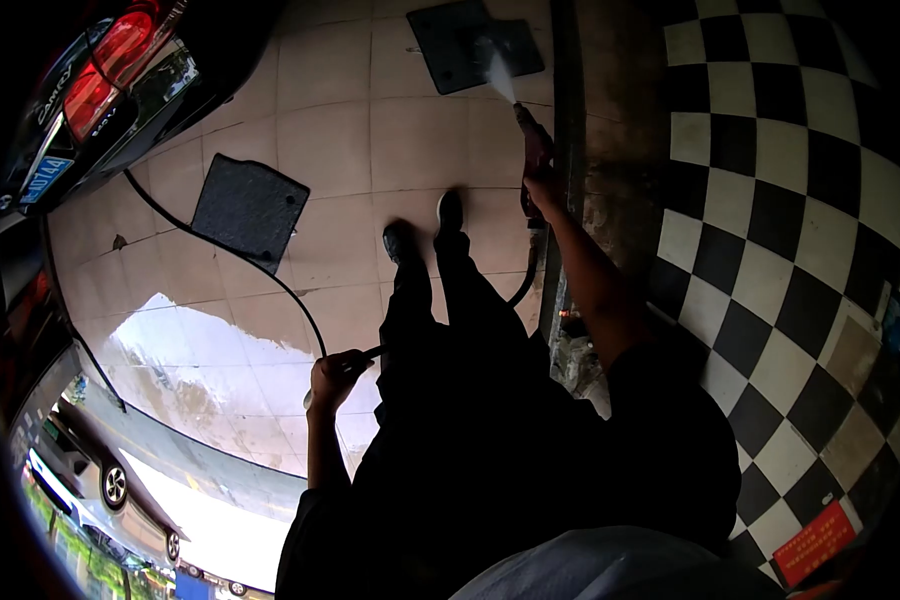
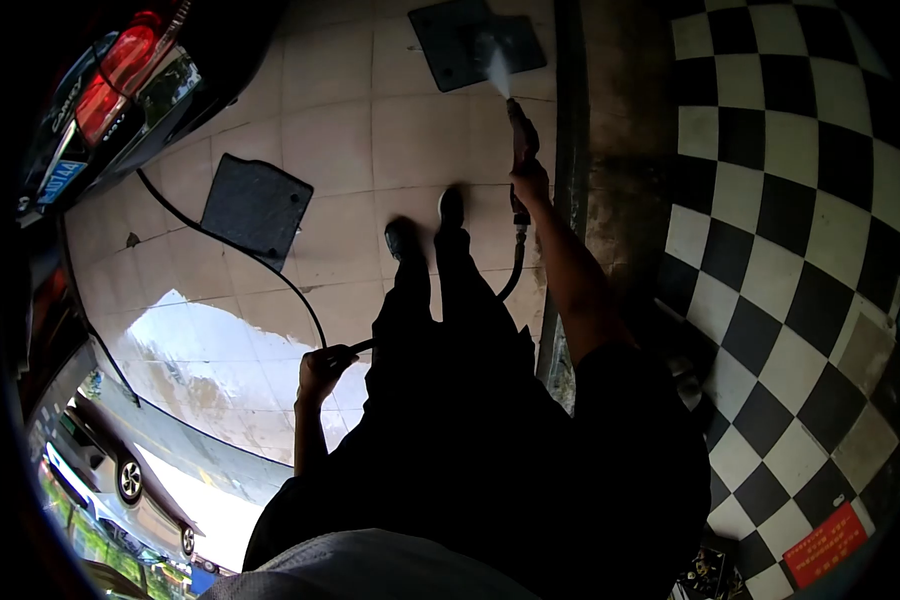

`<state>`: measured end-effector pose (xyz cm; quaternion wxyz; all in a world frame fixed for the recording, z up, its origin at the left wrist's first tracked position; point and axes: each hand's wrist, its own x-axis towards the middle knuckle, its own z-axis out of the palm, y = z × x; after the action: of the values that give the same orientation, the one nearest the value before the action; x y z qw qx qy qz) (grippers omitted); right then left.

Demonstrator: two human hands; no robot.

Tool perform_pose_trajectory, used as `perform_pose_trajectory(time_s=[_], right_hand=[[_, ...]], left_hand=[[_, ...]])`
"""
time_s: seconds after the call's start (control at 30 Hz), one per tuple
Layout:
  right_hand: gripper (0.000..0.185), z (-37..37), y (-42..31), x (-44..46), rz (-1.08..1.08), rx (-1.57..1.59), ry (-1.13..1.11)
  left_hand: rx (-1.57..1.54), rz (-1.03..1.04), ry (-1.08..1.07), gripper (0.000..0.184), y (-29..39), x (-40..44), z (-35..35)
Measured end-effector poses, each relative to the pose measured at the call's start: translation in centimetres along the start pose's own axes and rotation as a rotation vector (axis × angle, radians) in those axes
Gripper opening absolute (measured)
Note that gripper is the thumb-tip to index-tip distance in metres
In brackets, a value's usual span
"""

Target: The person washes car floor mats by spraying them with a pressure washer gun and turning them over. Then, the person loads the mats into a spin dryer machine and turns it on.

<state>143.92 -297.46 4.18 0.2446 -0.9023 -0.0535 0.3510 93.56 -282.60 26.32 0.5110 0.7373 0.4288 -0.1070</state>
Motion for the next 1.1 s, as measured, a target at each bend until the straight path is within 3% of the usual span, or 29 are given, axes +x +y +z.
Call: perform_pose_trajectory(time_s=[0.07,0.1,0.13,0.2,0.27,0.33,0.4,0.5,0.63,0.67,0.73,0.77,1.0,1.1], right_hand=[[0.039,0.7,-3.9,-3.7,-0.085,-0.003,-0.091],[0.04,2.7,-2.0,-2.4,-0.193,0.001,-0.092],[0.024,3.8,-2.4,-2.8,-0.288,0.068,-0.033],[0.041,3.5,-3.0,-2.7,-0.15,0.014,-0.132],[0.039,2.7,-3.3,-2.1,-0.217,0.046,-0.029],[0.036,0.1,-6.5,-3.4,-0.068,-0.015,-0.027],[0.037,0.1,-6.8,-2.9,-0.155,-0.009,-0.001],[0.041,1.3,-7.6,-1.7,-0.197,-0.001,-0.144],[0.04,1.2,-11.4,-1.8,-0.362,-0.112,0.062],[0.041,1.5,-11.4,-1.2,-0.37,-0.084,0.027],[0.041,1.4,-11.7,-0.8,-0.384,-0.032,-0.035],[0.041,0.7,-12.6,-1.5,-0.273,-0.058,-0.087],[0.044,-1.0,-12.2,-0.2,-0.263,-0.13,0.045],[0.045,0.4,-10.4,0.4,-0.248,-0.089,-0.116]], left_hand=[[0.017,-0.067,-0.064,0.015,-0.6,-0.7,-0.3],[0.025,-0.097,-0.096,0.016,-0.9,-0.9,-0.5],[0.033,-0.089,-0.11,0.016,-1.1,-1.1,-0.5],[0.01,-0.069,-0.1,0.016,-1.3,-1.3,-0.1],[-0.007,-0.048,-0.064,0.015,-1.7,-1.3,0.2],[-0.028,-0.054,-0.025,0.015,-2.0,-1.1,0.2],[-0.024,-0.066,-0.032,0.014,-1.1,-0.5,-0.2],[-0.083,-0.062,-0.061,0.012,-0.3,0.1,-0.2],[-0.069,0.023,0.001,0.014,-0.8,0.0,0.4],[-0.063,0.003,0.0,0.014,-1.0,0.0,0.3],[-0.056,-0.032,-0.007,0.013,-1.2,0.1,-0.1],[-0.057,-0.015,-0.009,0.013,-0.8,0.2,-0.1],[-0.084,0.018,0.044,0.013,-0.9,1.4,0.5],[-0.098,0.0,-0.011,0.013,-0.1,1.6,0.3]])
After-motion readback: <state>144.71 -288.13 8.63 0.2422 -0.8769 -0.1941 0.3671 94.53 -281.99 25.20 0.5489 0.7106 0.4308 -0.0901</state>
